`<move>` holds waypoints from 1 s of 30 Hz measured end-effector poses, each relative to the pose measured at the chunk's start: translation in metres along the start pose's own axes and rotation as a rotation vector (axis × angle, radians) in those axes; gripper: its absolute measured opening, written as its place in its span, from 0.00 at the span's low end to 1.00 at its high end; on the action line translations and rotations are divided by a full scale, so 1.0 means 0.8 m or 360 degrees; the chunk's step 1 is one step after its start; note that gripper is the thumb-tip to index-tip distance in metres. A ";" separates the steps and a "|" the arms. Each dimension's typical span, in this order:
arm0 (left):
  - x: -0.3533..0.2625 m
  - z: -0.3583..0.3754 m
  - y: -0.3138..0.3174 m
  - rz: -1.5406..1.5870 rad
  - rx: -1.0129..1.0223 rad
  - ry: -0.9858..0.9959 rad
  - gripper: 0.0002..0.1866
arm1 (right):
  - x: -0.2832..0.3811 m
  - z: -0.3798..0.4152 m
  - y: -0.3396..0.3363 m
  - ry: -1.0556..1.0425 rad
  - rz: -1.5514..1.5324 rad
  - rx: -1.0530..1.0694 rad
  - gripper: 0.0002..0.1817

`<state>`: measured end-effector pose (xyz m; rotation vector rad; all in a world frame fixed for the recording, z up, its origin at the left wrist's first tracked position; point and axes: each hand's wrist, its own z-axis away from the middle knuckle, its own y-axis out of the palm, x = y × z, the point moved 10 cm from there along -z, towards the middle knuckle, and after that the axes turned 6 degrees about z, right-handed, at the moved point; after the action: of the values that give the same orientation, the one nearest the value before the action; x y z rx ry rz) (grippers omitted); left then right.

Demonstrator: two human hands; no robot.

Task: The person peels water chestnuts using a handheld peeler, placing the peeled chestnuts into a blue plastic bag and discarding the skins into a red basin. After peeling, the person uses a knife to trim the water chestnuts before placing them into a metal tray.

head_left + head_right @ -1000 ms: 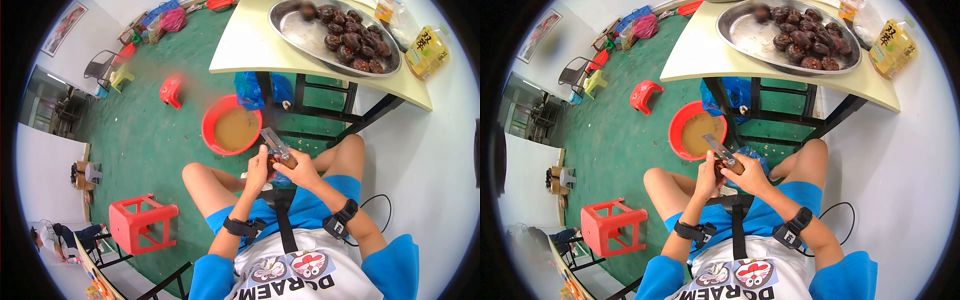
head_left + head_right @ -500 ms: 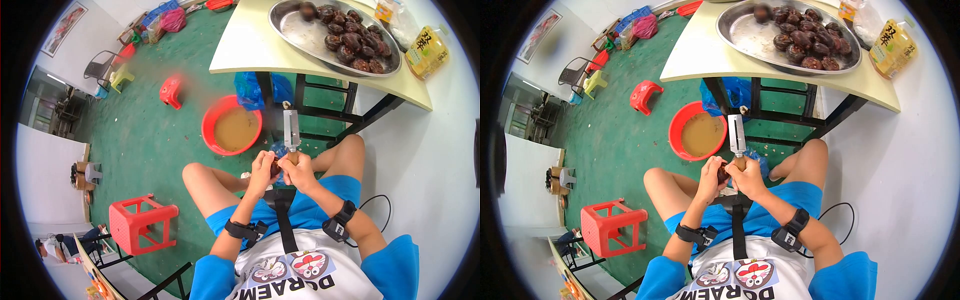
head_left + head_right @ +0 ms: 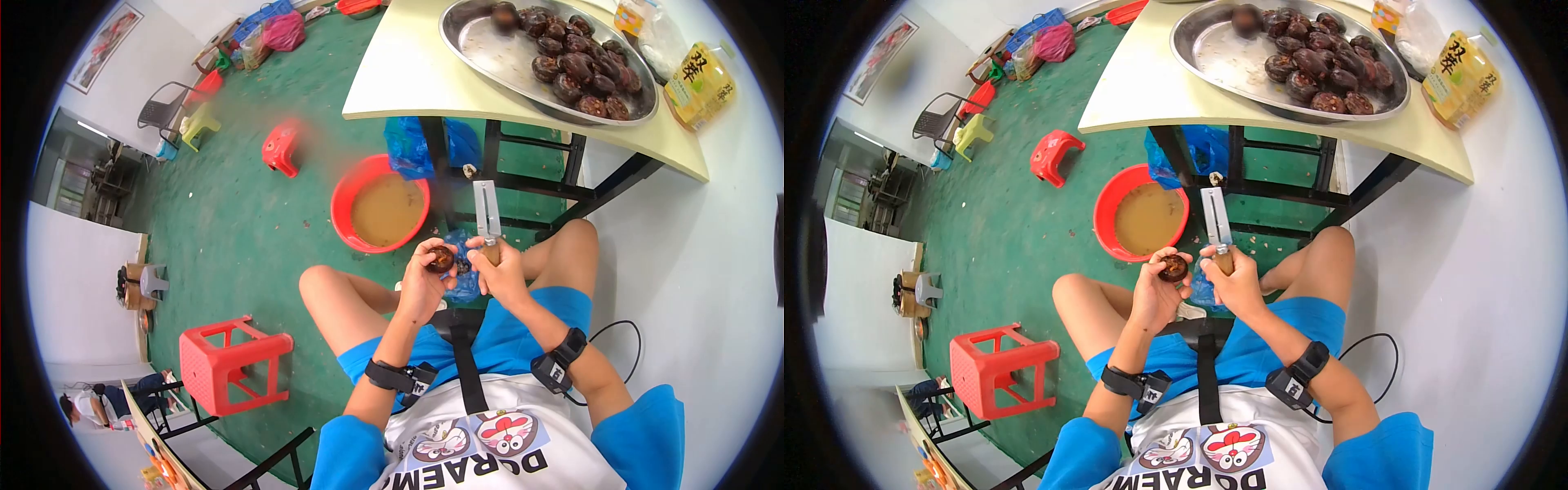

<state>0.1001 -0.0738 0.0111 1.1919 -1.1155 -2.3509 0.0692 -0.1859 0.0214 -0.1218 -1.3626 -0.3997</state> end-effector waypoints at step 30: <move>-0.034 0.027 0.017 -0.0715 -0.0184 0.0764 0.04 | 0.000 0.030 0.043 0.0036 -0.0263 0.0324 0.08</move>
<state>0.0994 -0.0571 0.0447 1.9853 -0.5867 -2.1827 0.0589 -0.1465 0.0318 0.1639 -1.3873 -0.3968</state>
